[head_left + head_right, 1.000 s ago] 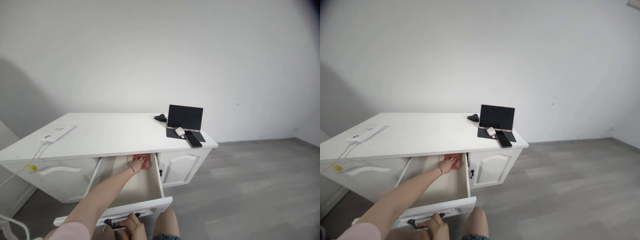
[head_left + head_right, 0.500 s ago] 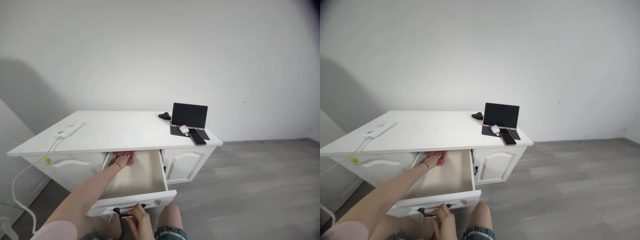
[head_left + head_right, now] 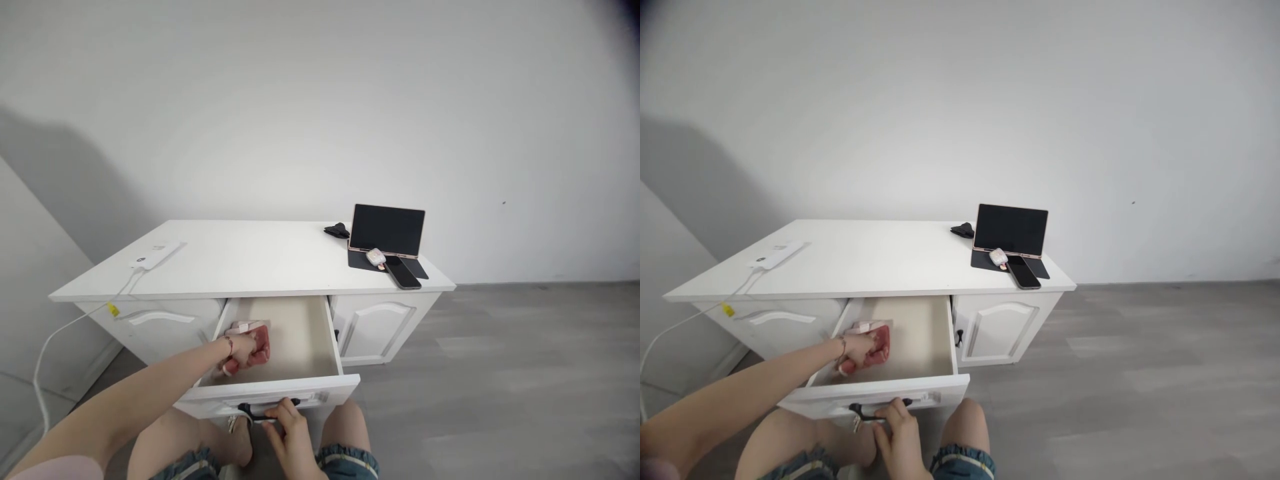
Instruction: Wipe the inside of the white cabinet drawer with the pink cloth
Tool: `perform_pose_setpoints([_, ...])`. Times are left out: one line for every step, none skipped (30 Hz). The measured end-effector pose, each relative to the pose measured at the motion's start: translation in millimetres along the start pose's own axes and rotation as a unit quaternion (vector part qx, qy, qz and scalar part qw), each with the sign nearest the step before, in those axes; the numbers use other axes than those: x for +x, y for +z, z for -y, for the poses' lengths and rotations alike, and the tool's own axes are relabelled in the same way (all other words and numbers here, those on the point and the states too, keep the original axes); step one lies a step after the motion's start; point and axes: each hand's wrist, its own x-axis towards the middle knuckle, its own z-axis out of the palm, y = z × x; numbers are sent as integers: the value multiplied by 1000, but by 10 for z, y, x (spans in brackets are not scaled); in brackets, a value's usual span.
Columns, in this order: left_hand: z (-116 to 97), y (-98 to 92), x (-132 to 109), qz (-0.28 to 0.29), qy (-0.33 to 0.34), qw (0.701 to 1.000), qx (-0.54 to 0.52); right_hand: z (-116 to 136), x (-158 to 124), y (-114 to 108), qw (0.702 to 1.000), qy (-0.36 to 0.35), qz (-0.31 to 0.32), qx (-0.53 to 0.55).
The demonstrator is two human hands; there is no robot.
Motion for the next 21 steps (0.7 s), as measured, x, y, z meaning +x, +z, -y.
perform_pose_setpoints([-55, 17, -33, 24, 14, 1000, 12, 4, -1, -1, 1000, -1, 1, 1])
perform_pose_setpoints([-114, 36, -58, 44, 27, 998, 23, 6, -2, -1, 1000, -2, 1, 1])
perform_pose_setpoints([-174, 56, -75, 61, 40, 997, 30, 8, -3, 0, 1000, -2, 0, 1])
perform_pose_setpoints([-233, 77, -84, 75, 51, 995, 35, 8, -4, 3, 1000, -2, -2, 1])
perform_pose_setpoints([-290, 97, -86, 84, 61, 994, 39, 7, -6, 6, 1000, -2, -4, 1])
perform_pose_setpoints([-343, 116, -81, 89, 69, 993, 43, 4, -7, 10, 1000, -1, -5, 1])
perform_pose_setpoints([-391, 131, -70, 92, 75, 992, 48, -1, -9, 14, 1000, -1, -5, 0])
perform_pose_setpoints([-436, 141, -53, 92, 82, 991, 53, -6, -9, 16, 1000, 0, -4, 0])
perform_pose_setpoints([-478, 147, -31, 92, 89, 990, 61, -11, -9, 16, 1000, 0, -2, -1])
perform_pose_setpoints([-520, 150, -4, 93, 98, 988, 69, -16, -7, 16, 1000, 0, 1, -2])
perform_pose_setpoints([-561, 151, 26, 93, 109, 987, 77, -20, -6, 14, 1000, 0, 3, -2])
perform_pose_setpoints([-604, 152, 59, 93, 121, 984, 87, -24, -3, 12, 1000, -1, 5, -3])
perform_pose_setpoints([-649, 154, 93, 92, 131, 982, 97, -28, -1, 11, 1000, -3, 5, -4])
perform_pose_setpoints([-696, 157, 130, 89, 139, 980, 109, -33, 0, 12, 1000, -4, 6, -7])
perform_pose_setpoints([-742, 162, 168, 83, 144, 979, 121, -39, 1, 15, 1000, -5, 5, -10])
perform_pose_setpoints([-787, 167, 207, 76, 148, 977, 133, -47, 0, 21, 1000, -6, 4, -12])
perform_pose_setpoints([-829, 169, 247, 67, 150, 976, 145, -56, -1, 29, 1000, -6, 4, -15])
perform_pose_setpoints([-864, 168, 287, 56, 153, 974, 155, -67, -3, 39, 1000, -5, 3, -17])
perform_pose_setpoints([-892, 161, 328, 44, 156, 973, 165, -79, -6, 49, 1000, -5, 2, -19])
perform_pose_setpoints([-911, 148, 368, 33, 160, 971, 174, -91, -7, 58, 1000, -4, 2, -20])
perform_pose_setpoints([-919, 129, 408, 20, 162, 970, 182, -102, -8, 66, 1000, -4, 1, -21])
